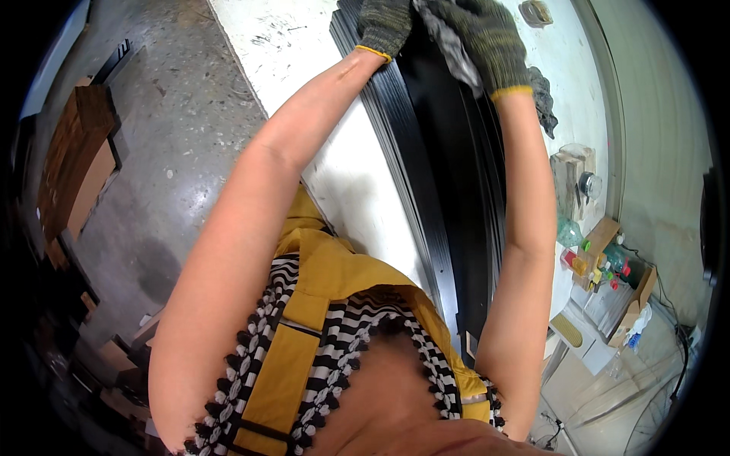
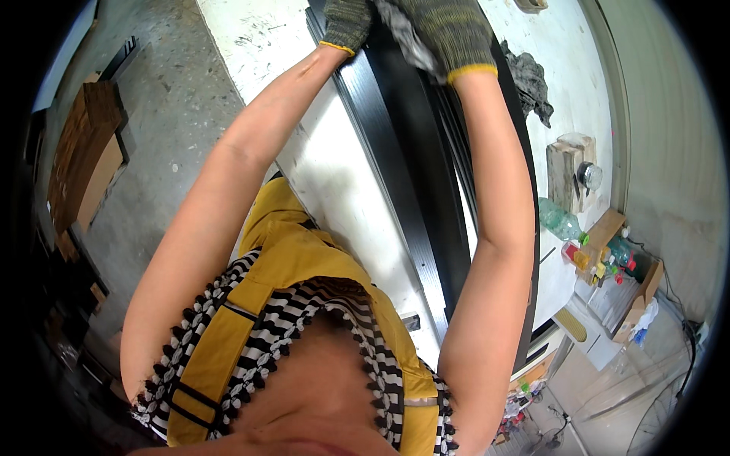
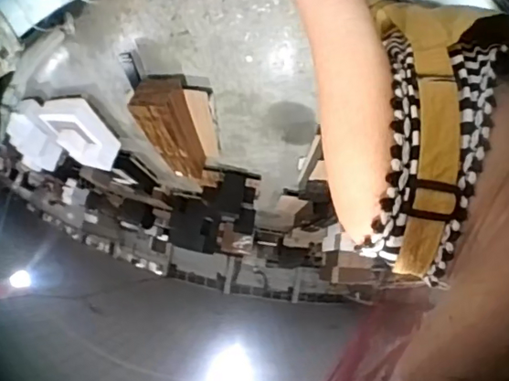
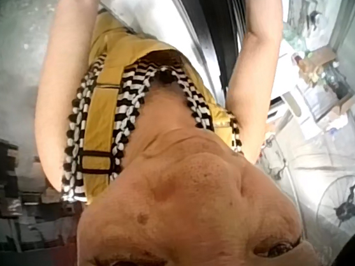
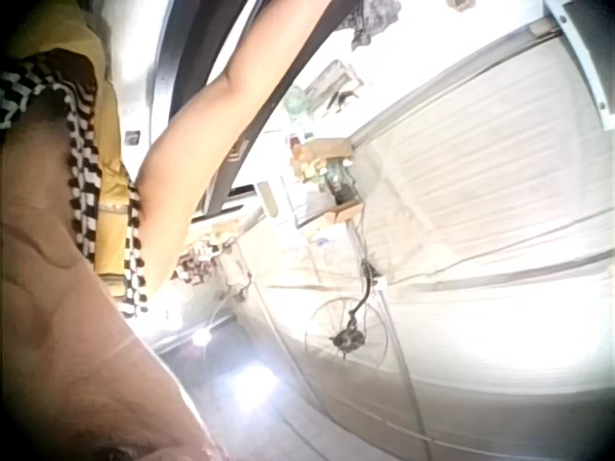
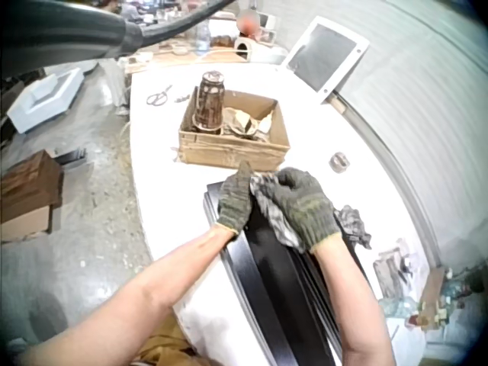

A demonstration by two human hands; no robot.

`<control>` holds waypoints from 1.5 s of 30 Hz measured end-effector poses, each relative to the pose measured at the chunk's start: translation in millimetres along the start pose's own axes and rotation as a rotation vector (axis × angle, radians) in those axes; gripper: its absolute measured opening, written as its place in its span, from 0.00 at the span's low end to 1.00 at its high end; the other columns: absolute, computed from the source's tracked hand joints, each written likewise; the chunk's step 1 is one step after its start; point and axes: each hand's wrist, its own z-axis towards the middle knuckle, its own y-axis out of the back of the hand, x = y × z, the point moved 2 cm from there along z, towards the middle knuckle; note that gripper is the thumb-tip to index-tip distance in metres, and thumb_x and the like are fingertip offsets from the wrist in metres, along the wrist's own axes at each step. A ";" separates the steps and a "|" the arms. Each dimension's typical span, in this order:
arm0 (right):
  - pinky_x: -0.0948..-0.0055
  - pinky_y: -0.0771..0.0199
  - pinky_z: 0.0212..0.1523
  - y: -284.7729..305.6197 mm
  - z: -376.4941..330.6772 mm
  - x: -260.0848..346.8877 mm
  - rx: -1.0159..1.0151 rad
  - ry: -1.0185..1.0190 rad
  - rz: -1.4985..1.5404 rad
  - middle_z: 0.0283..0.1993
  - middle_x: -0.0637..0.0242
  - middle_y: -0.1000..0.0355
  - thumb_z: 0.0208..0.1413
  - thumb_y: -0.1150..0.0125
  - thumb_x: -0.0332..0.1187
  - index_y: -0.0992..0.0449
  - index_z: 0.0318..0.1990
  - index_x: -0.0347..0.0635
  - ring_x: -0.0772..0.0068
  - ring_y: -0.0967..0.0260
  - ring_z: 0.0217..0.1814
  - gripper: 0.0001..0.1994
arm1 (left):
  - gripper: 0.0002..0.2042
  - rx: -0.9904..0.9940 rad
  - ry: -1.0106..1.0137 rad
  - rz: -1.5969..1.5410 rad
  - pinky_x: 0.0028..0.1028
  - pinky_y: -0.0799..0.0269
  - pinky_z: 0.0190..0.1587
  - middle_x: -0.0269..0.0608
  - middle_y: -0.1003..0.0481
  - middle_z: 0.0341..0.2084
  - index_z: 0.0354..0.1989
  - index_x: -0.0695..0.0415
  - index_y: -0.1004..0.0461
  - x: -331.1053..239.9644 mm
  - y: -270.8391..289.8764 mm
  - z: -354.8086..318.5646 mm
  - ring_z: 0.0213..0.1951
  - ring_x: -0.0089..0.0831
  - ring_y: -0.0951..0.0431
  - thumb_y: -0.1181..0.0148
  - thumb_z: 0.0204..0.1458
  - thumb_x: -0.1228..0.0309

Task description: The person wipes the surface of long, black, ribbed planks with a cloth. They handle the planks one by one, wiping them thoroughly on a white workbench in a workshop setting.

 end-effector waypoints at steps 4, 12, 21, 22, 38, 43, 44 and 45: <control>0.65 0.25 0.42 -8.9 43.0 14.5 -0.025 0.070 -0.109 0.38 0.50 0.20 0.55 0.33 0.46 0.18 0.42 0.37 0.58 0.21 0.39 0.19 | 0.25 -0.202 -0.156 0.331 0.42 0.30 0.54 0.56 0.26 0.47 0.64 0.69 0.37 4.8 -21.6 -3.6 0.48 0.46 0.25 0.55 0.58 0.72; 0.64 0.24 0.44 21.2 26.8 -7.4 -0.231 0.020 -0.045 0.39 0.54 0.19 0.54 0.33 0.46 0.17 0.44 0.40 0.56 0.21 0.40 0.19 | 0.24 -0.140 -0.130 0.287 0.41 0.31 0.55 0.57 0.27 0.52 0.63 0.68 0.36 -20.2 1.4 2.4 0.49 0.46 0.25 0.51 0.59 0.70; 0.68 0.23 0.53 14.1 -59.6 -14.6 0.063 0.321 -0.023 0.49 0.63 0.21 0.54 0.30 0.37 0.18 0.48 0.47 0.66 0.23 0.50 0.15 | 0.26 -0.041 -0.088 0.146 0.42 0.34 0.58 0.58 0.29 0.55 0.65 0.68 0.39 -12.8 4.9 1.4 0.53 0.49 0.28 0.53 0.58 0.71; 0.68 0.23 0.52 12.2 -50.5 -19.2 0.061 0.316 -0.007 0.49 0.63 0.21 0.54 0.31 0.37 0.18 0.48 0.46 0.67 0.23 0.50 0.14 | 0.26 -0.038 -0.091 0.118 0.42 0.34 0.58 0.58 0.29 0.55 0.65 0.68 0.39 -15.1 5.5 1.8 0.54 0.49 0.28 0.53 0.58 0.71; 0.61 0.25 0.40 -3.0 -36.3 1.3 -0.252 0.911 -0.437 0.41 0.61 0.21 0.49 0.34 0.33 0.17 0.43 0.49 0.56 0.25 0.41 0.12 | 0.21 0.189 0.146 -0.233 0.42 0.30 0.48 0.58 0.26 0.44 0.58 0.66 0.32 -37.6 52.4 24.6 0.43 0.51 0.26 0.53 0.58 0.70; 0.77 0.21 0.38 23.7 -142.0 -21.9 -0.085 0.301 0.113 0.44 0.66 0.23 0.60 0.37 0.32 0.19 0.49 0.46 0.75 0.23 0.39 0.11 | 0.25 -0.135 -0.108 0.093 0.44 0.34 0.56 0.62 0.30 0.54 0.67 0.67 0.40 1.0 10.3 6.6 0.50 0.53 0.28 0.55 0.60 0.72; 0.76 0.21 0.37 31.5 -165.1 -25.0 -0.102 0.333 -0.017 0.43 0.65 0.24 0.57 0.35 0.32 0.19 0.49 0.46 0.73 0.23 0.39 0.12 | 0.24 -0.149 -0.120 0.099 0.44 0.35 0.58 0.63 0.29 0.53 0.65 0.67 0.38 -0.4 14.0 8.0 0.51 0.54 0.28 0.56 0.61 0.71; 0.75 0.21 0.36 38.8 -188.2 -28.7 -0.125 0.365 -0.148 0.42 0.64 0.25 0.55 0.33 0.33 0.18 0.49 0.47 0.71 0.23 0.38 0.13 | 0.23 -0.043 -0.017 0.058 0.43 0.35 0.59 0.63 0.28 0.53 0.65 0.67 0.37 -4.4 19.8 13.1 0.52 0.54 0.28 0.57 0.62 0.71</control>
